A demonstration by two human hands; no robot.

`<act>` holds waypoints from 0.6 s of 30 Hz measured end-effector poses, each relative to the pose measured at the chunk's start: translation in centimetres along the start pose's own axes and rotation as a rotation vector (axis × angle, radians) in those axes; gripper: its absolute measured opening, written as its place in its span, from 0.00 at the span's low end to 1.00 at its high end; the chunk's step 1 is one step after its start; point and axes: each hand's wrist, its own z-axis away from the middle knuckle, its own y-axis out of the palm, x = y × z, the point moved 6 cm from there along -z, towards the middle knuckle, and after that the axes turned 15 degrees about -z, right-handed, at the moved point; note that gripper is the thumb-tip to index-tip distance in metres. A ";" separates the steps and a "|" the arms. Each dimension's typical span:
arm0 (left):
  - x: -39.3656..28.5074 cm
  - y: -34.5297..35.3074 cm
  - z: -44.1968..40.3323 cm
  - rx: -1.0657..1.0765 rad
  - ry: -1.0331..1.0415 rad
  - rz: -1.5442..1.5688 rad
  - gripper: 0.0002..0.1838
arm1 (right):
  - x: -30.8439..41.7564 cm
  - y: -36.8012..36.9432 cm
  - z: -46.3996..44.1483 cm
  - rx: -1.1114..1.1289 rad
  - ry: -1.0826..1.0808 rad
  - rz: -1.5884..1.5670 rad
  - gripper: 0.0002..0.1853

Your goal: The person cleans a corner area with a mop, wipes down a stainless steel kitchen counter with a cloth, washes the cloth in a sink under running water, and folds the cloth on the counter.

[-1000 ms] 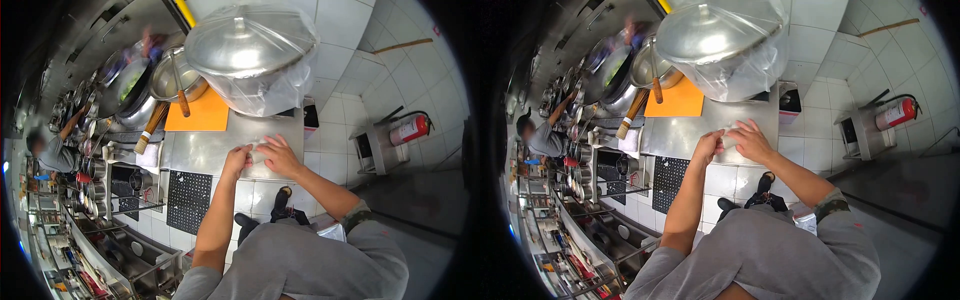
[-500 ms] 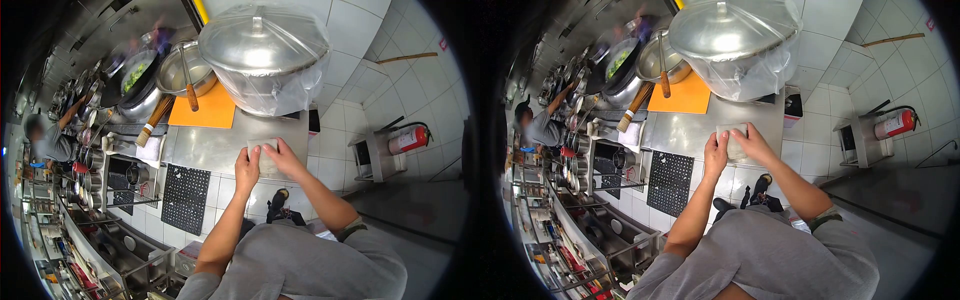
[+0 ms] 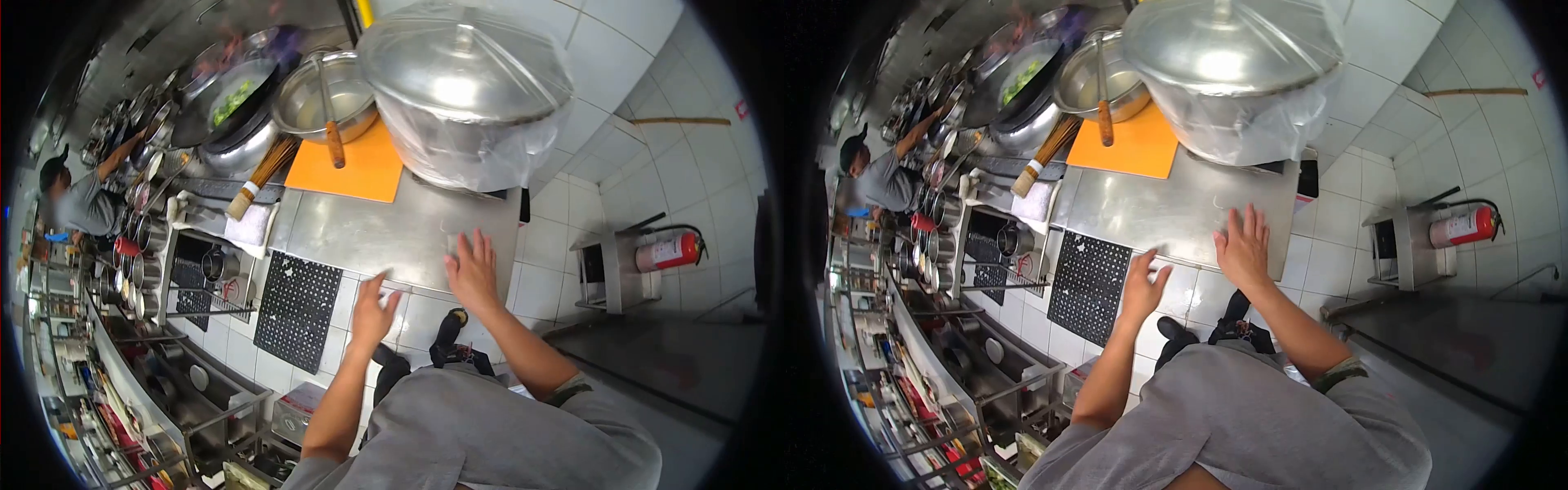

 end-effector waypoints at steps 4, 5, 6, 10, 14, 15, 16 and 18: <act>11.4 -4.8 10.6 -0.013 -0.196 -0.165 0.23 | 0.8 2.1 -0.6 -0.168 -0.009 0.101 0.36; 13.5 -6.1 13.9 0.023 -0.320 -0.196 0.22 | 1.5 3.1 -1.1 -0.192 -0.009 0.102 0.36; 15.0 -7.4 17.1 0.001 -0.420 -0.212 0.22 | 2.1 4.0 -1.4 -0.216 -0.003 0.102 0.36; 19.5 -9.3 25.1 0.017 -0.574 -0.253 0.22 | 12.6 13.7 -4.5 -0.062 -0.223 0.013 0.36; 20.2 -11.0 25.2 0.014 -0.626 -0.117 0.23 | 22.5 22.8 -10.2 -0.065 -0.308 -0.103 0.34; 20.5 -11.4 25.0 0.027 -0.625 -0.083 0.23 | 24.1 24.5 -11.8 -0.066 -0.308 -0.115 0.33; 21.5 -11.8 25.3 0.031 -0.616 -0.061 0.23 | 25.0 26.0 -12.2 -0.067 -0.302 -0.115 0.32; 23.3 -11.8 25.6 0.051 -0.584 0.004 0.23 | 26.4 29.1 -11.6 -0.002 -0.376 -0.041 0.29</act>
